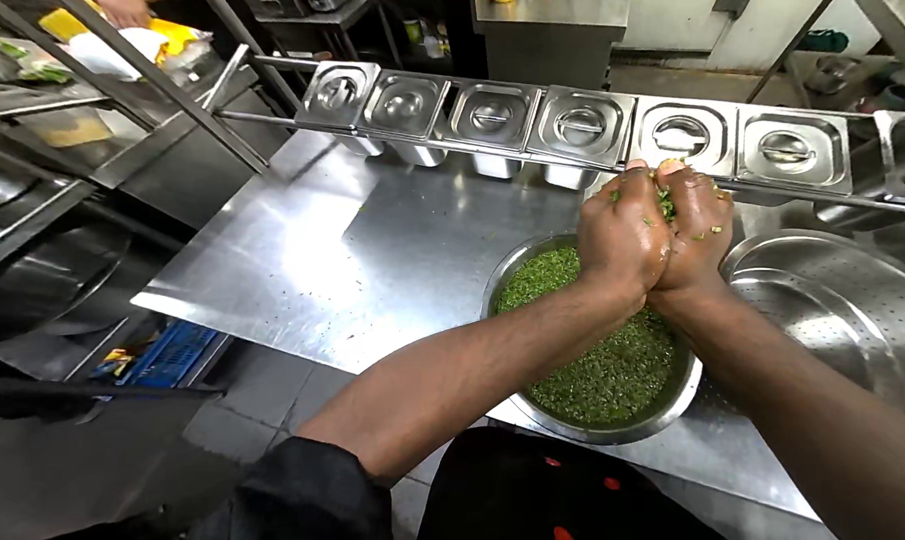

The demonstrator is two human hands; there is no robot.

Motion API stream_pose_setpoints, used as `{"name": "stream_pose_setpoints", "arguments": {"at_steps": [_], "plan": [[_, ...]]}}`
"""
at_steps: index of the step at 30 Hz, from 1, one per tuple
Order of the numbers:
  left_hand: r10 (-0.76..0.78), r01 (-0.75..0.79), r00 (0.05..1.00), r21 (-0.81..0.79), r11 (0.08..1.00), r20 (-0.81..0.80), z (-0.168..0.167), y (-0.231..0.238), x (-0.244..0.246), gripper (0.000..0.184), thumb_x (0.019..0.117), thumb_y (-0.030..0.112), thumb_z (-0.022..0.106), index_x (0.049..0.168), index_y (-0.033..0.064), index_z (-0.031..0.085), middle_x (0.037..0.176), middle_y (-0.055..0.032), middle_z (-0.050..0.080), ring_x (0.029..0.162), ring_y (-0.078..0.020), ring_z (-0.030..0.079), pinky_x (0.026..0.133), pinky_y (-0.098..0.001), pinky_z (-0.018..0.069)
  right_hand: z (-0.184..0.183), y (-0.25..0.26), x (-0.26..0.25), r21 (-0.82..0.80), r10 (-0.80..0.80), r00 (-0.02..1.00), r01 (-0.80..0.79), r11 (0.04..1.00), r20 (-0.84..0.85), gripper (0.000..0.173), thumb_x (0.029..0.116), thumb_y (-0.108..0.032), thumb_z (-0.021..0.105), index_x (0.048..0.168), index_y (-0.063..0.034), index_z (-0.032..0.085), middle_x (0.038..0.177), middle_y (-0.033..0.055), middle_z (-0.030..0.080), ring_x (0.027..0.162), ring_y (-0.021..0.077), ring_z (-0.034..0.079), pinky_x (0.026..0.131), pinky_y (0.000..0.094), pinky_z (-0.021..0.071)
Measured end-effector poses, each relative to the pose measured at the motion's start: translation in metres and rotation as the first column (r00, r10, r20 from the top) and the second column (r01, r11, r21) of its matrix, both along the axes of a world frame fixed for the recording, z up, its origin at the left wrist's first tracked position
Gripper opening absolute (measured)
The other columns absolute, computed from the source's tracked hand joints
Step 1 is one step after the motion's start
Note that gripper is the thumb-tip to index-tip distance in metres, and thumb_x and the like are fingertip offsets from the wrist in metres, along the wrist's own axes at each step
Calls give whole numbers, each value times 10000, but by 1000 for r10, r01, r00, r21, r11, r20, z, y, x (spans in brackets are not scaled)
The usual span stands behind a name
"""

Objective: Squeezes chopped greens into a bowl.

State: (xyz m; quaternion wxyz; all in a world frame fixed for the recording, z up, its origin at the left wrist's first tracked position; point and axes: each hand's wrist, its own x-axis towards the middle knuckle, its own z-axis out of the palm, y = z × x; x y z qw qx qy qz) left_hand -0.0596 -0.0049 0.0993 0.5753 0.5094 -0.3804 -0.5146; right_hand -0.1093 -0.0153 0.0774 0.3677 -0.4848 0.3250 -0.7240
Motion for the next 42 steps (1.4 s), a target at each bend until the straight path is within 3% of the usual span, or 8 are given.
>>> {"name": "stream_pose_setpoints", "arguments": {"at_steps": [5, 9, 11, 13, 16, 19, 23, 42], "plan": [[-20, 21, 999, 25, 999, -32, -10, -6, 8, 512, 1107, 435, 349, 939, 85, 683, 826, -61, 623, 785, -164, 609, 708, -392, 510, -11, -7, 3, 62, 62, 998, -61, 996, -22, 311, 1038, -117, 457, 801, -155, 655, 714, -68, 668, 685, 32, 662, 676, 246, 586], [-105, 103, 994, -81, 991, -18, -19, -11, 12, 714, 1061, 630, 193, 1307, 110, 616, 1249, -100, 640, 1169, -193, 600, 993, -451, 496, -8, -7, 2, 135, 63, 997, -56, 989, -45, 322, 1029, -124, 493, 760, -136, 671, 709, -51, 665, 681, 47, 651, 658, 264, 572], [-158, 156, 987, -227, 961, 10, -23, -11, 15, 696, 1076, 586, 208, 1582, 140, 381, 1615, -79, 389, 1481, -181, 359, 1224, -450, 287, -3, -4, 1, 98, 71, 996, -65, 993, -58, 350, 1020, -116, 464, 712, -170, 620, 670, -75, 632, 638, 28, 621, 626, 247, 553], [-179, 193, 981, -334, 923, 72, -19, -10, 17, 713, 1073, 579, 209, 1640, 148, 245, 1700, -61, 225, 1562, -184, 195, 1283, -462, 123, 7, -1, 0, 56, 96, 994, -92, 994, -56, 363, 1027, -112, 451, 715, -170, 627, 674, -75, 637, 645, 29, 627, 636, 247, 560], [-214, 210, 976, -452, 867, 42, -8, -5, 18, 635, 1093, 470, 277, 1548, 54, 427, 1607, -93, 417, 1461, -134, 403, 1217, -356, 321, 21, 4, -2, 58, 123, 992, -120, 991, -38, 353, 1052, -129, 440, 772, -155, 654, 711, -66, 655, 693, 38, 650, 674, 256, 577], [-222, 188, 975, -436, 880, -27, 5, 0, 16, 530, 1102, 424, 332, 1264, 42, 662, 1236, -84, 696, 1127, -115, 650, 973, -340, 540, 30, 5, -1, 14, 133, 991, -133, 991, -5, 377, 1080, -171, 436, 763, -144, 639, 679, -52, 630, 647, 43, 631, 614, 243, 558], [-174, 139, 983, -366, 920, -65, 16, 4, 12, 598, 1093, 522, 289, 1021, 88, 693, 825, -52, 653, 786, -137, 654, 728, -366, 573, 36, 5, 1, -93, 96, 995, -96, 991, -7, 368, 1043, -87, 505, 698, -131, 626, 659, -43, 622, 625, 47, 613, 594, 239, 535], [-75, 88, 996, -324, 942, 53, -6, 6, 11, 461, 1105, 319, 361, 935, 66, 708, 777, -34, 635, 725, -120, 623, 670, -337, 540, 21, 15, 4, 70, -25, 999, 28, 997, -41, 444, 1107, -203, 343, 748, -222, 604, 674, -124, 604, 675, -25, 615, 658, 197, 544]]}}
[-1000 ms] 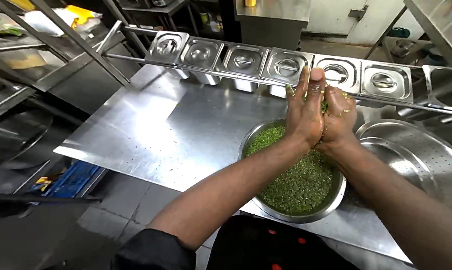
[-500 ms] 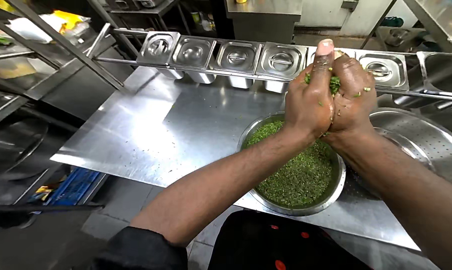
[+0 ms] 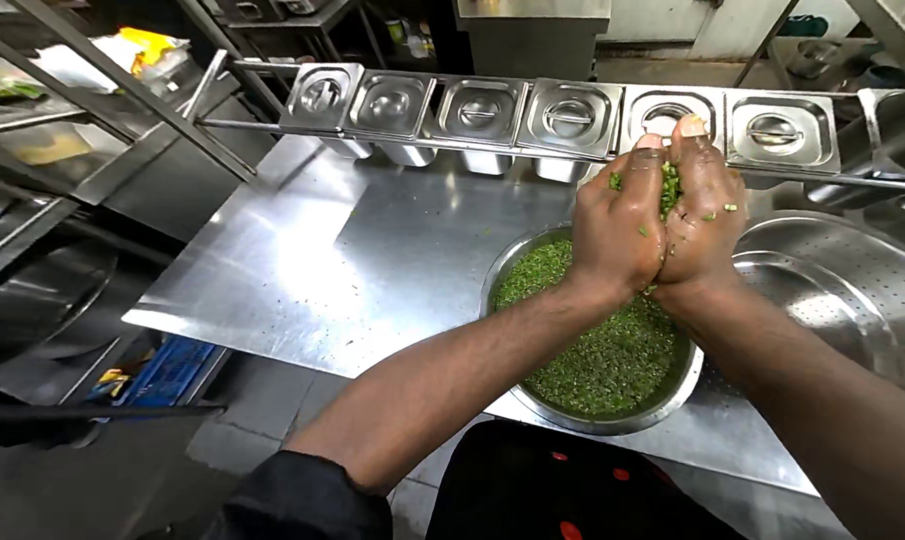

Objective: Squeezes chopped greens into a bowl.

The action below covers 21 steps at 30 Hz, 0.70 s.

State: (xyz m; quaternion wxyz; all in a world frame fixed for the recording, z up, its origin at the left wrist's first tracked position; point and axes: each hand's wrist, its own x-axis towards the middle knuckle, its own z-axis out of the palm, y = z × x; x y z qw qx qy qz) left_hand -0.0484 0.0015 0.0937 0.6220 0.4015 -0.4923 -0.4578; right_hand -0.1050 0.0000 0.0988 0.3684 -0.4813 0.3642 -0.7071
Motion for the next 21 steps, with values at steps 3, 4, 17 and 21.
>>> {"name": "stream_pose_setpoints", "arguments": {"at_steps": [3, 4, 17, 21], "plan": [[-3, 3, 1000, 24, 1000, 24, -1, 0, 2, 452, 1105, 317, 364, 952, 70, 710, 788, -31, 636, 741, -118, 624, 685, -339, 538, -4, -2, 0, 8, -2, 1000, 2, 1000, -3, 430, 1106, -213, 357, 765, -212, 619, 685, -115, 614, 681, -15, 624, 660, 207, 550], [-8, 8, 1000, 29, 1000, 23, -1, -1, 2, 457, 1105, 321, 365, 958, 67, 715, 792, -36, 641, 745, -121, 628, 687, -343, 540, -4, -1, 0, 24, -1, 1000, 1, 1000, 1, 428, 1107, -219, 369, 770, -205, 632, 687, -108, 623, 678, -8, 629, 656, 212, 554], [12, -11, 1000, 50, 999, -20, -13, -2, 7, 430, 1105, 284, 396, 947, 58, 726, 802, -38, 666, 746, -109, 642, 692, -324, 551, -19, -3, 8, 9, 30, 998, -31, 999, 60, 374, 1089, -192, 398, 818, -159, 654, 710, -70, 652, 683, 25, 655, 664, 231, 578], [-21, 15, 999, 163, 986, 36, -21, -5, 8, 482, 1111, 342, 323, 1018, 67, 709, 863, -58, 656, 818, -145, 634, 748, -384, 536, -31, -7, 6, 104, 58, 994, -68, 992, 93, 267, 1077, -222, 472, 921, -136, 670, 790, -47, 680, 749, 47, 675, 719, 255, 596]]}}
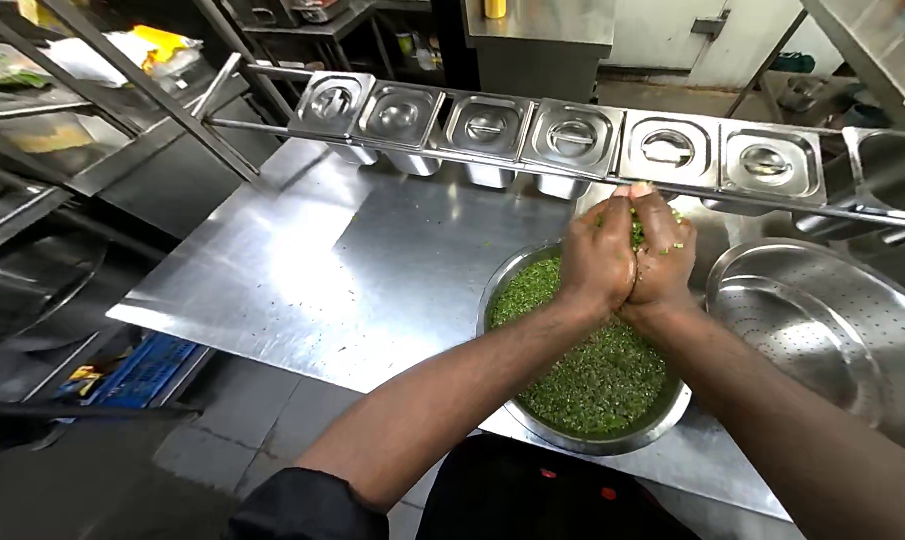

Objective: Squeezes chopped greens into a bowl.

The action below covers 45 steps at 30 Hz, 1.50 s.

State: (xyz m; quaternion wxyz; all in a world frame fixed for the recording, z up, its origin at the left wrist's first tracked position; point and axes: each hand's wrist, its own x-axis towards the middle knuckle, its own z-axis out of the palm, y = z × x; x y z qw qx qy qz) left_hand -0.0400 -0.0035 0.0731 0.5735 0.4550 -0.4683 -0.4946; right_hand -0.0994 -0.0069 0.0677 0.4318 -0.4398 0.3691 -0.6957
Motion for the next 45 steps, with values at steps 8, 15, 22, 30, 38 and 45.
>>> {"name": "stream_pose_setpoints", "arguments": {"at_steps": [8, 15, 22, 30, 38, 45], "plan": [[-277, 281, 954, 25, 959, -116, 6, -7, 5, 958, 941, 771, -44, 1621, 198, 312, 1681, 0, 287, 1542, -165, 247, 1252, -472, 206, 8, -2, -12, 152, 48, 999, -52, 987, 26, 308, 1044, -243, 482, 856, -125, 696, 787, -3, 690, 757, 92, 679, 690, 314, 590], [-150, 177, 979, 207, 962, -137, 4, -7, -3, 687, 1007, 694, 366, 1176, 103, 672, 1035, -94, 677, 956, -197, 644, 823, -444, 544, -1, -4, -10, 161, -8, 1000, 8, 987, -1, 331, 1068, -238, 499, 804, -142, 673, 703, -31, 661, 666, 60, 650, 625, 272, 569], [-116, 115, 993, 135, 984, -6, 16, -11, -9, 712, 1018, 696, 293, 998, 118, 708, 868, -88, 670, 829, -208, 655, 729, -465, 545, 11, -8, -10, -20, -81, 989, 79, 997, -127, 448, 1103, -275, 407, 729, -168, 629, 646, -65, 597, 616, 43, 603, 586, 260, 531], [-90, 88, 995, 53, 995, 31, 15, -12, -8, 599, 1092, 524, 317, 933, 88, 695, 824, -85, 651, 783, -205, 640, 696, -457, 532, 10, -7, -6, -93, -83, 995, 78, 993, -46, 419, 1094, -188, 384, 765, -175, 643, 680, -88, 623, 668, 10, 626, 645, 225, 553], [-37, 37, 999, 24, 999, 16, 14, -8, -2, 498, 1109, 383, 339, 960, 79, 705, 846, -72, 652, 813, -183, 637, 729, -435, 530, 8, -5, -1, -77, -39, 998, 35, 996, -52, 387, 1089, -206, 362, 813, -183, 633, 720, -85, 644, 704, 16, 647, 683, 240, 573], [-32, 33, 997, 15, 999, -73, 9, -2, 0, 410, 1091, 292, 374, 930, 85, 689, 787, -41, 621, 735, -140, 616, 667, -359, 529, 2, -3, 1, -137, -53, 994, 40, 990, -95, 413, 1078, -171, 370, 758, -196, 630, 679, -102, 635, 654, 0, 632, 638, 219, 558]]}}
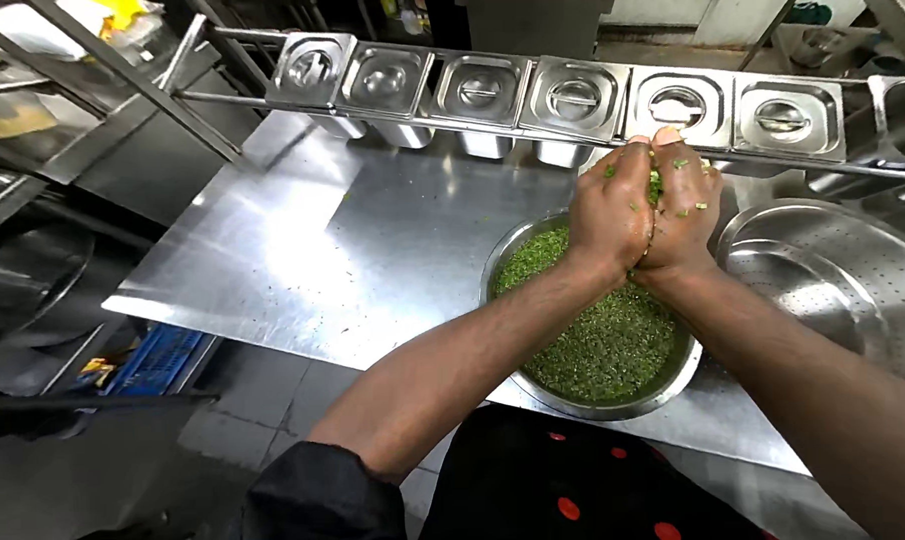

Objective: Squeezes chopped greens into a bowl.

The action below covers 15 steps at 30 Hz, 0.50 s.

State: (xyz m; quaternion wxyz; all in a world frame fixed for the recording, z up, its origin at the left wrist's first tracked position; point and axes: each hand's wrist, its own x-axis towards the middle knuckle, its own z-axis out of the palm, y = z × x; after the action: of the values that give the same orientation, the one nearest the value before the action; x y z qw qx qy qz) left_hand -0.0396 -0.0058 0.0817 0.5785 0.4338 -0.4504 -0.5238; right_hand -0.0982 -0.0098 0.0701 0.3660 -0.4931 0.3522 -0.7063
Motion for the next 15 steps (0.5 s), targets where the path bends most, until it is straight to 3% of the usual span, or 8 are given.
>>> {"name": "stream_pose_setpoints", "arguments": {"at_steps": [5, 7, 9, 11, 13, 14, 15], "plan": [[16, -17, 999, -18, 1000, -45, -7, 2, -1, 380, 1086, 264, 389, 901, 93, 675, 765, -22, 615, 710, -115, 613, 647, -319, 531, -5, 2, 1, -34, 8, 1000, -8, 999, 12, 381, 1076, -146, 387, 783, -190, 626, 682, -105, 628, 649, -7, 625, 641, 207, 557], [0, 4, 997, 46, 999, -77, -14, 4, 3, 374, 1097, 296, 391, 990, 86, 681, 851, -23, 643, 784, -112, 634, 714, -319, 554, -15, 2, 4, -10, 4, 1000, -4, 1000, 9, 356, 1069, -137, 422, 779, -171, 625, 676, -97, 627, 643, -1, 625, 632, 225, 561], [-31, 45, 995, 154, 987, -91, -25, 6, 3, 386, 1095, 362, 407, 1131, 91, 680, 971, -29, 679, 884, -119, 658, 785, -337, 569, -26, 8, 3, 167, -20, 1000, 23, 986, -20, 275, 1062, -192, 472, 861, -128, 648, 723, -62, 656, 689, 28, 652, 663, 269, 586], [-66, 88, 994, 292, 952, -85, -34, 8, 4, 459, 1084, 495, 387, 1211, 144, 654, 1013, -10, 678, 899, -117, 648, 771, -350, 560, -33, 14, 0, 448, -15, 1000, 7, 894, 16, 305, 1066, -316, 524, 1031, -58, 684, 850, 42, 694, 793, 117, 680, 740, 359, 590], [-114, 143, 989, 419, 897, -92, -43, 9, 6, 644, 1037, 666, 270, 1170, 170, 658, 951, -25, 696, 829, -154, 669, 684, -384, 570, -43, 23, -12, 694, 5, 983, -133, 708, 182, 451, 1046, -493, 500, 1254, -109, 616, 1080, 92, 667, 966, 197, 641, 813, 440, 544], [-141, 165, 986, 456, 874, -88, -49, 8, 13, 736, 1015, 719, 212, 1192, 174, 673, 972, -45, 711, 822, -186, 678, 664, -408, 571, -49, 28, -22, 746, -28, 949, -229, 625, 314, 466, 1034, -534, 484, 1287, -161, 601, 1118, 69, 650, 984, 191, 622, 810, 444, 532], [-154, 167, 986, 475, 864, -67, -57, 4, 21, 772, 1014, 725, 170, 1251, 176, 659, 1036, -59, 704, 846, -218, 672, 668, -435, 562, -53, 29, -34, 749, -101, 884, -321, 580, 456, 456, 1027, -552, 488, 1260, -181, 611, 1068, 55, 651, 923, 179, 622, 767, 430, 533]]}}
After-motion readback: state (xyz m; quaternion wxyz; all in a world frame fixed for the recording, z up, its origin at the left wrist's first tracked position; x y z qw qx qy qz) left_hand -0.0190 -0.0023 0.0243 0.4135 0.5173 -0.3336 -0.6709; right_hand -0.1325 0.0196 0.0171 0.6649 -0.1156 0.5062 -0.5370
